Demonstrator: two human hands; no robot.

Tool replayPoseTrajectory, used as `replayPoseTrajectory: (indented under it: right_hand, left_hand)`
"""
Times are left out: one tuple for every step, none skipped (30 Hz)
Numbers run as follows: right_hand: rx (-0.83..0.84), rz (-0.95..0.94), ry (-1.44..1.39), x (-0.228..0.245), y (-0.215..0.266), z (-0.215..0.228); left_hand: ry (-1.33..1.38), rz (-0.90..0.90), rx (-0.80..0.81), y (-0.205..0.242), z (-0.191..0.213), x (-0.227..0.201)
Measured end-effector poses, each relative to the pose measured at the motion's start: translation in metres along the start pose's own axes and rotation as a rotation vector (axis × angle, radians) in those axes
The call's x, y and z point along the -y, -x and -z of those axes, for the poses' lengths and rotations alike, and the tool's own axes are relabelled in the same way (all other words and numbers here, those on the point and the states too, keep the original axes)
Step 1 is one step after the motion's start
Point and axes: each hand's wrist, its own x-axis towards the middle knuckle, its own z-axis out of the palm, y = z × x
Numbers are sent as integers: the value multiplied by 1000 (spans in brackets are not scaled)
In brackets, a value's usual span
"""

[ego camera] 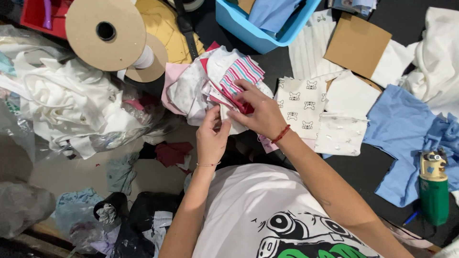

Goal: Cutting fabric using a rotary cutter and a cardboard template, then sorting through various fabric scraps.

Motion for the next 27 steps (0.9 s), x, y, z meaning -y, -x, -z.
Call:
replayPoseTrajectory:
  right_hand:
    - [-3,-4,6,-3,0,2]
    - [17,-41,-58,-5,0,2]
    - [37,-78,-122,-7,-1,1]
    - [37,-73,-124,-10,-3,3]
    - [56,-105,-229,-12,-6,5]
    - [75,-141,-333,-15,-6,8]
    - [75,-141,-332,-15,-8,10]
    - [78,-185,-393,-15,-7,12]
    - [81,-228,-454,-16,-7,14]
    - [80,-228,-454,-19,-5,14]
    - [81,-288,-483,-22,-2,14]
    - [83,-346,-512,-25,-1,13]
    - [83,-344,-512,-24,-3,14]
    - [88,-361,-510,-24,-4,15]
    - [93,-378,-507,-23,-6,16]
    - [93,-378,-507,-30,-3,12]
    - [93,-369,-511,-37,0,8]
    - [93,-361,-514,-45,2,5]
    - [92,-361,-513,-36,0,8]
    - [94,-347,-502,-27,-3,11]
    - [96,-333,-490,-18,-5,14]
    - [96,-331,-491,-18,-6,13]
    - [99,-306,-472,-18,-7,13]
    - [100,-281,-452,-19,-8,13]
    - [98,-280,-451,-21,-9,12]
    - [114,-260,-462,-23,-9,11]
    - [130,-240,-472,-25,-9,10]
  left_hand:
    - [3,-1,7,-3,-3,8]
    - [-11,-13,-8,-5,-4,16]
    - [-26,-24,-22,-8,-4,24]
    - [-27,-28,-26,-7,-3,21]
    - [-29,-8,-30,-6,-1,18]
    - [-29,15,-31,-4,-1,16]
    - [-29,15,-31,-4,0,15]
    - [-38,11,-31,-4,0,15]
    - [-47,7,-32,-3,0,15]
    - [-47,6,-30,-2,1,13]
    - [-43,7,-37,-2,2,11]
    - [-40,6,-46,-2,4,9]
    - [-40,4,-47,-2,3,4]
    - [-14,-15,-72,-2,3,-1]
    - [12,-34,-97,-1,3,-6]
    - [11,-34,-96,-1,4,-6]
    - [-1,-44,-114,-1,5,-7]
    - [-13,-54,-131,-2,6,-7]
    - [-13,-54,-130,-3,4,-5]
    - [-57,-74,-109,-4,3,-2]
    - [-102,-93,-87,-5,1,0]
    - [-103,-94,-88,-6,0,1]
    - [-171,-144,-72,-7,-1,2]
    - [-238,-196,-54,-9,-3,3]
    - [-238,-199,-54,-9,-4,-2]
    - [-254,-205,-55,-8,-6,-7]
    - [-270,-212,-57,-7,-8,-11]
